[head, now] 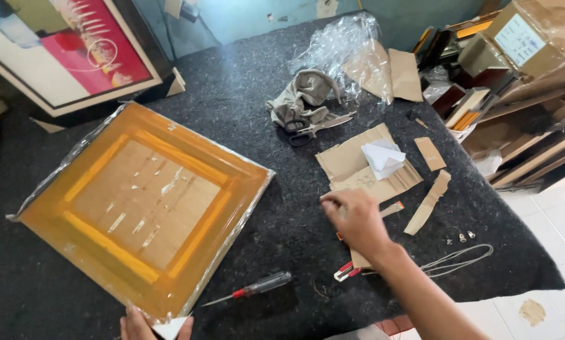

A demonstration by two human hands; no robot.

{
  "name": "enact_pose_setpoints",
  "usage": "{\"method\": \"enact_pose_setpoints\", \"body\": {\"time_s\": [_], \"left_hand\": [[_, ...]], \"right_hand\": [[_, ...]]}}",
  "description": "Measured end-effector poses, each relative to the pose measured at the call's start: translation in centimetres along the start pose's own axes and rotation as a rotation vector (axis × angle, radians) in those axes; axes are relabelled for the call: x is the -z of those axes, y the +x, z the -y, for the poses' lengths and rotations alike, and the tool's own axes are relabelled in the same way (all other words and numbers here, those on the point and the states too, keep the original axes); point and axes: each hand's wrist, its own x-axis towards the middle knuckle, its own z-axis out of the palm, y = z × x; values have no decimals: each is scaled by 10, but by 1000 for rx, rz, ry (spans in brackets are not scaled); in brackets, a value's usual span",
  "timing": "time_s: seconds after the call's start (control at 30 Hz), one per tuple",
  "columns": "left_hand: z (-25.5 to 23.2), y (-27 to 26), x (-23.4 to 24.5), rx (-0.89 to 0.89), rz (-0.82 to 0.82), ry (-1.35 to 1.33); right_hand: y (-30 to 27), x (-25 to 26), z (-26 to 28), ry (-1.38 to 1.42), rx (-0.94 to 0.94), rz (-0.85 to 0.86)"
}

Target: The person uses a utility knife to cut through the protective plastic wrap on a picture frame and then peels the plastic off.

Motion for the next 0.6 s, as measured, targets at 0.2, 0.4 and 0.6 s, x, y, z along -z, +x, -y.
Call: {"method": "enact_pose_setpoints", "body": {"time_s": [0.2, 0.4, 0.6], "left_hand": [[-35, 25, 39, 199, 227, 267], [-27, 30, 51, 307, 542, 202], [-20, 28, 54, 292, 533, 173]], "right_hand": [[-37, -68, 71, -86, 232, 620], [-28, -77, 103, -124, 403, 882], [-14, -80, 135, 198, 290, 968]]}}
